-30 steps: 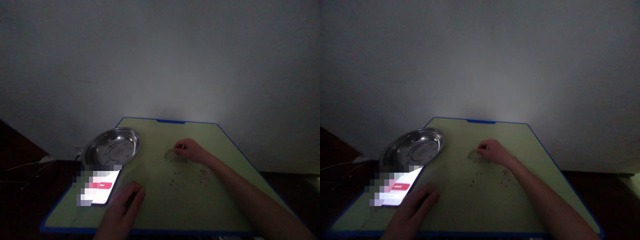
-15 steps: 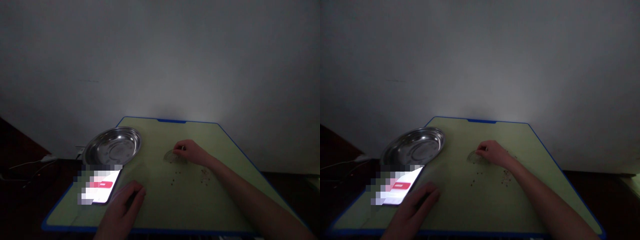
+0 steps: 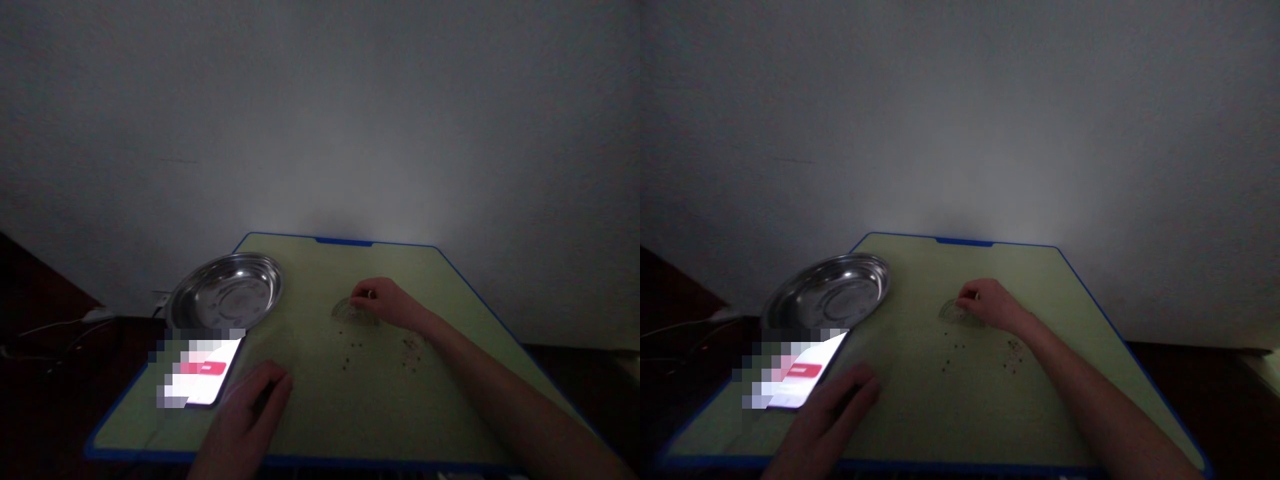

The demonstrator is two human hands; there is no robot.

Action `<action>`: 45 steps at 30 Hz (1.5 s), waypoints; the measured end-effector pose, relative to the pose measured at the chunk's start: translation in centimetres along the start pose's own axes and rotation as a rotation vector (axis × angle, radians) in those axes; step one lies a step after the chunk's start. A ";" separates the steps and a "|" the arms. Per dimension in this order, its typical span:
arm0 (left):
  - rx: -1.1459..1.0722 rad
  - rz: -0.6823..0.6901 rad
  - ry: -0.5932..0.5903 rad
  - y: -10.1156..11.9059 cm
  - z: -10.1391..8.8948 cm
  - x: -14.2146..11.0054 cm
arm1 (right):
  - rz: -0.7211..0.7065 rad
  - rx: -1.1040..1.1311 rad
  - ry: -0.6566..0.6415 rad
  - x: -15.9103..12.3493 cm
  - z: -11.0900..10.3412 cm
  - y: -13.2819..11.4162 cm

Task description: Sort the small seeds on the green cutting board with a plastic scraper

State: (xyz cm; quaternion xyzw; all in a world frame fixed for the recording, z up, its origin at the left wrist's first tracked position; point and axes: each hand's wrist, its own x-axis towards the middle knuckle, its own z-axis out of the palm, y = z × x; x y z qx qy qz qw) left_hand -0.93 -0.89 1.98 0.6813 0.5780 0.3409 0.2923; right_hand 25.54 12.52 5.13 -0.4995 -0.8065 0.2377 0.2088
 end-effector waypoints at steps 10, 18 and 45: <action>-0.007 0.007 -0.010 -0.1 0.0 -0.2 | -0.012 0.035 -0.025 -0.1 0.7 -0.6; 0.011 -0.005 0.010 0.0 0.0 -0.1 | -0.007 0.006 0.019 0.0 0.1 0.6; 0.011 0.014 0.013 -0.1 0.0 -0.2 | -0.052 -0.094 0.074 -0.1 0.9 -0.1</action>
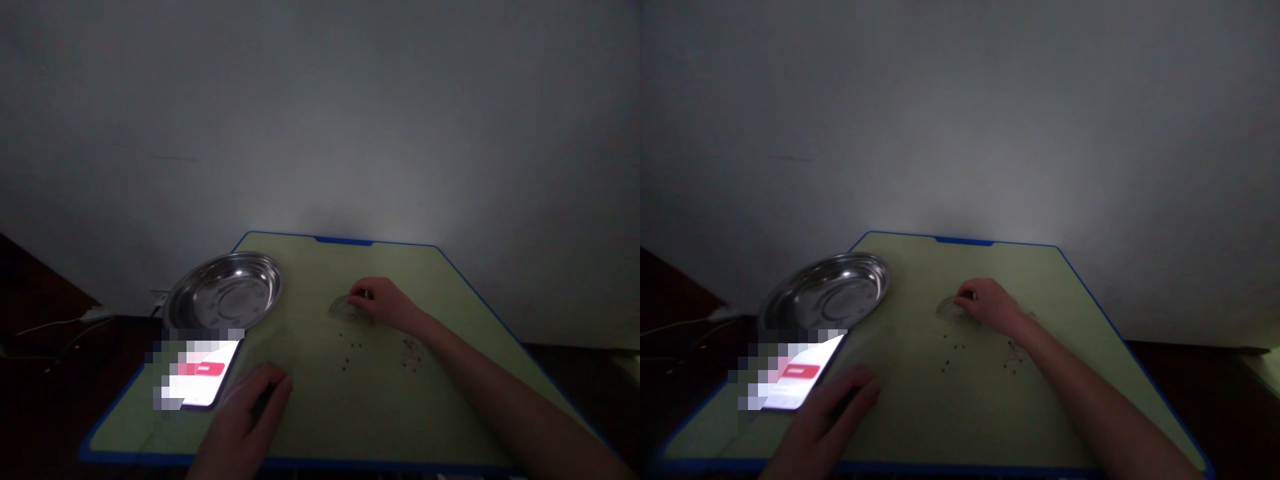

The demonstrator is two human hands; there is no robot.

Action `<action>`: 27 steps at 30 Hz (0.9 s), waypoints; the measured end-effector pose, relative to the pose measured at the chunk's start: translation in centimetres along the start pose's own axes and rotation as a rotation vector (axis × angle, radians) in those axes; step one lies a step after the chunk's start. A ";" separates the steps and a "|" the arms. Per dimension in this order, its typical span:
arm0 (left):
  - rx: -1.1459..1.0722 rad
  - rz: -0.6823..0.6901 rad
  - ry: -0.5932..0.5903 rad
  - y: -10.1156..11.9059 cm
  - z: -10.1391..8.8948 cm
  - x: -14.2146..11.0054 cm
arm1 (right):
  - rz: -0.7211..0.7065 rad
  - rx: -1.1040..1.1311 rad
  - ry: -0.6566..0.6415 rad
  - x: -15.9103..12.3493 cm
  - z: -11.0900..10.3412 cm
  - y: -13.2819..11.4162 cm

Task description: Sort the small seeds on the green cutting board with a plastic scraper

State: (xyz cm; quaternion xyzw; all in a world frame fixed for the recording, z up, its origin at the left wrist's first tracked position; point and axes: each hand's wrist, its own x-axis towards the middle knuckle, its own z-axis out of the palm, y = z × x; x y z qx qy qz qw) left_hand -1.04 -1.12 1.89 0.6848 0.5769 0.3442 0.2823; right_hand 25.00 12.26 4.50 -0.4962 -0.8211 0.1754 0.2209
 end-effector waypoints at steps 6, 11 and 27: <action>-0.003 -0.031 -0.029 0.5 0.0 0.1 | 0.006 0.029 -0.080 -0.6 0.5 -1.1; 0.005 -0.014 -0.022 0.5 -0.1 0.1 | -0.018 0.065 -0.050 -0.6 -0.1 -0.9; 0.018 0.001 0.006 0.3 0.0 0.0 | -0.046 -0.049 -0.043 0.0 0.3 -0.6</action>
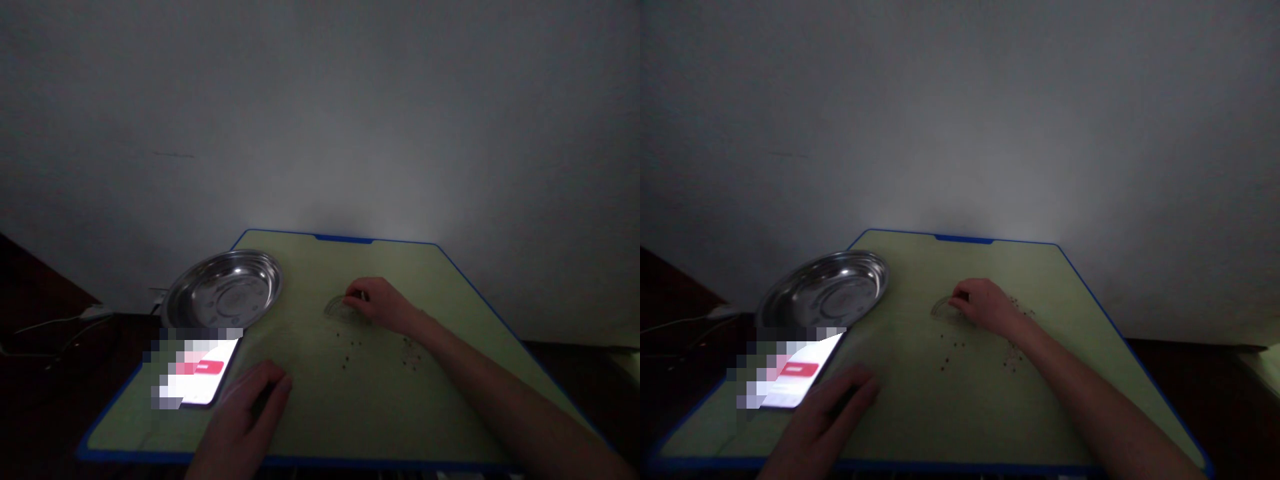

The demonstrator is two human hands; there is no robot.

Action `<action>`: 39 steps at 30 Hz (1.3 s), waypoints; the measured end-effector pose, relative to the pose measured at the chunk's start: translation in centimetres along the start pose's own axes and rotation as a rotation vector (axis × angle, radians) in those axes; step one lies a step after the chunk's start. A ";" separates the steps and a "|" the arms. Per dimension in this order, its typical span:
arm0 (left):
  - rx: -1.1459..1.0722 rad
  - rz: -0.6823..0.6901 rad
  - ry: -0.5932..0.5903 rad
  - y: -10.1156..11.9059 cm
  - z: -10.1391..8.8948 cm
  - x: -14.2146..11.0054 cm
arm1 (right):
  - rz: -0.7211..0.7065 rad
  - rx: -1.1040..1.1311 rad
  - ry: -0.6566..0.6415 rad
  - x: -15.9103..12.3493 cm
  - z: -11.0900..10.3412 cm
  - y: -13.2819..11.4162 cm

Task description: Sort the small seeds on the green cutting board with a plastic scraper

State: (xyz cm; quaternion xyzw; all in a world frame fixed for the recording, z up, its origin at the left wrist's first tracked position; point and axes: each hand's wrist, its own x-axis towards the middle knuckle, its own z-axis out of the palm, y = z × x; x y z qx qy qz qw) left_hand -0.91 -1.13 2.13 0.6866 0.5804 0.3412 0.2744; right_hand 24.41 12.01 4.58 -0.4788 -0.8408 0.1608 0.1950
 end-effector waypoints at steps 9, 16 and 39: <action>-0.005 0.017 -0.022 0.2 -0.1 0.1 | -0.008 0.003 -0.048 -0.7 -0.5 -1.0; -0.009 0.028 0.015 0.0 0.1 0.0 | -0.024 0.015 -0.066 -1.3 -0.4 -1.3; 0.014 0.048 -0.011 -0.4 0.1 0.0 | 0.056 0.218 -0.219 -2.9 -2.4 1.0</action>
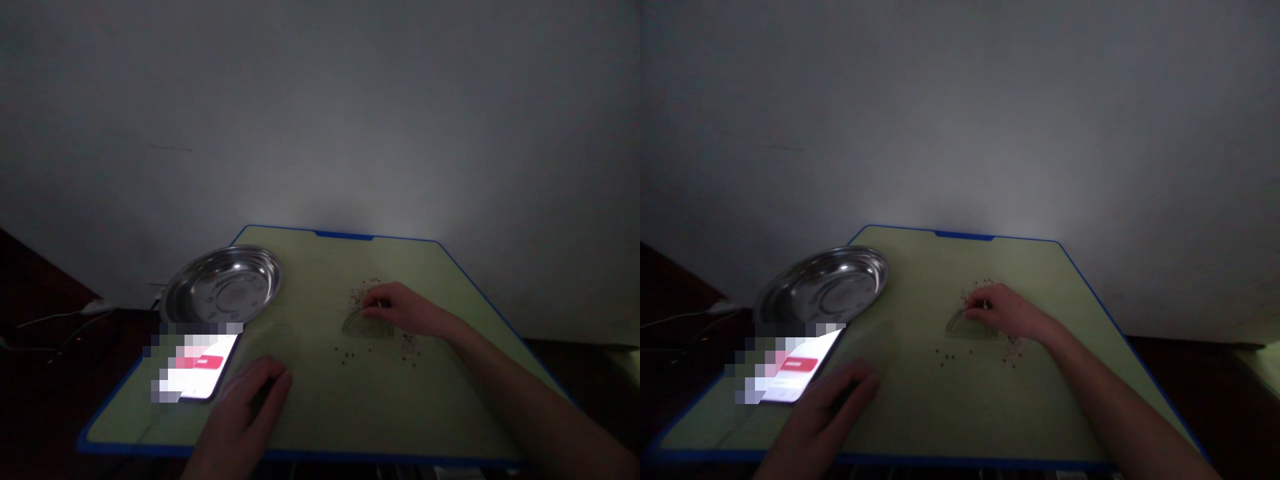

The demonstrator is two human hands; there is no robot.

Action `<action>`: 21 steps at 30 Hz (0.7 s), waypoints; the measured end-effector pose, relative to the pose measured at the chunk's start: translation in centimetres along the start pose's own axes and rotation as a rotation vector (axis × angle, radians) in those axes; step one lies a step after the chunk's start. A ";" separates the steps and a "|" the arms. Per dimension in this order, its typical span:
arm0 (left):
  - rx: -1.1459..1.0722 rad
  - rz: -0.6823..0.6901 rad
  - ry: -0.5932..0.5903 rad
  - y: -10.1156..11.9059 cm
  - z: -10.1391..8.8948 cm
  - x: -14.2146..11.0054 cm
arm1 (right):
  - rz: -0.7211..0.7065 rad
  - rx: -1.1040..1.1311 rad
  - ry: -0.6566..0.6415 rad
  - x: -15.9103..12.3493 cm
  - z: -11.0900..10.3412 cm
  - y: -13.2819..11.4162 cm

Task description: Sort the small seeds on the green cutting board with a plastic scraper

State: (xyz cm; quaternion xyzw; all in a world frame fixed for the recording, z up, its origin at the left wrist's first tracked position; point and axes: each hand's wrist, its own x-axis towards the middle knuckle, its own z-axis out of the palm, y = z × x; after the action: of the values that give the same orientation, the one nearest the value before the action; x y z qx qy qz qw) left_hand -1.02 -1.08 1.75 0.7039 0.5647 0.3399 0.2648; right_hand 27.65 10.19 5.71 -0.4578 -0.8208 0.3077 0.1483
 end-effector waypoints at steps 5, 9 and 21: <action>-0.010 -0.003 0.022 0.4 -0.1 0.1 | 0.026 -0.004 -0.017 -0.1 -0.6 0.2; 0.001 -0.018 0.031 0.6 0.0 0.1 | 0.028 -0.032 -0.024 -0.7 -0.7 0.3; 0.012 0.029 0.031 0.0 0.0 0.1 | 0.069 -0.056 0.020 -2.9 -0.7 -0.7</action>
State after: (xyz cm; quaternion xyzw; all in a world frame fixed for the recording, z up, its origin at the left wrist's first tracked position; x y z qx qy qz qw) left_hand -0.97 -0.94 1.74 0.7082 0.5606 0.3512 0.2466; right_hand 29.12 7.75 6.82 -0.4927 -0.8114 0.2851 0.1330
